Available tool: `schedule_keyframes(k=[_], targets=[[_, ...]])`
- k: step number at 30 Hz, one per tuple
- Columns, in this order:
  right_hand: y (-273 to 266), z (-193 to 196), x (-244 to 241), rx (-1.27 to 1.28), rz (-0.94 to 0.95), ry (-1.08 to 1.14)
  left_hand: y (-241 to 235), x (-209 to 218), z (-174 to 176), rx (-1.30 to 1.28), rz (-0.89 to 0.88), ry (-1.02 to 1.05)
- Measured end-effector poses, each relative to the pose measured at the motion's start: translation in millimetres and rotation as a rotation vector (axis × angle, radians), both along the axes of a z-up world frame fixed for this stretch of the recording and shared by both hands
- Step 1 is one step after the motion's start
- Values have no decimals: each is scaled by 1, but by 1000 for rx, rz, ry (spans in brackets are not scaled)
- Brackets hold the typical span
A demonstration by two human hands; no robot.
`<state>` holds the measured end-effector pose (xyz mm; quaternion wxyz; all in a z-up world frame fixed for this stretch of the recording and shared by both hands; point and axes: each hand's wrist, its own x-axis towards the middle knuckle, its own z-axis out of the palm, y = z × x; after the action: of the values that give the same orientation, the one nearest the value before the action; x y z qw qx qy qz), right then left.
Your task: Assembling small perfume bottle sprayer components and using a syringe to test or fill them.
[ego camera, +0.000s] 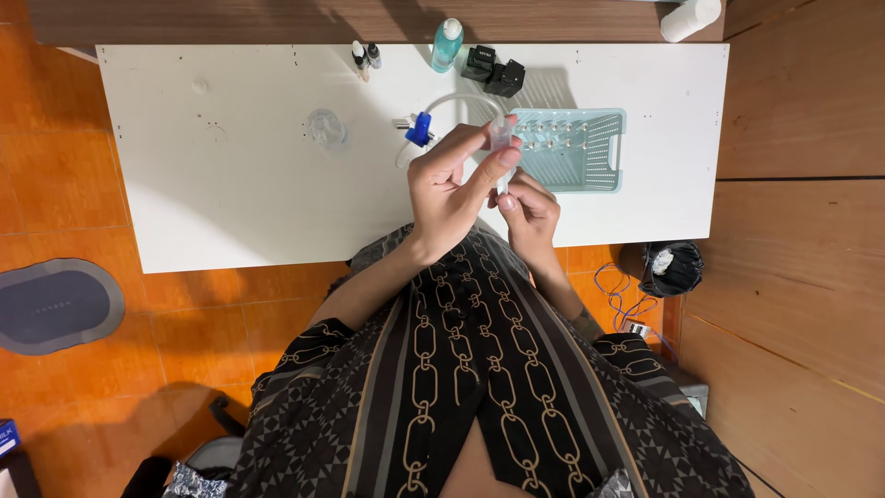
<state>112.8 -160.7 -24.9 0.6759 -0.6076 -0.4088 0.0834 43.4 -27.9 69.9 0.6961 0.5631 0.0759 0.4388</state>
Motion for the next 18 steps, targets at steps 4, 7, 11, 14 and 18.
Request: schedule_keyframes(k=[4, 7, 11, 14, 18], targets=[[0, 9, -3, 6, -24, -76, -1, -2, -1, -4, 16, -17], [1, 16, -4, 9, -31, -114, 0, -1, -3, 0, 39, -32], [5, 21, -6, 46, -22, -137, -2, -3, -1, -29, 36, -41], [4, 18, -5, 59, -21, -148, -2, -1, -1, -24, 52, -58], [3, 15, -5, 68, -18, -150, -1, 0, 0, -6, 60, -72]])
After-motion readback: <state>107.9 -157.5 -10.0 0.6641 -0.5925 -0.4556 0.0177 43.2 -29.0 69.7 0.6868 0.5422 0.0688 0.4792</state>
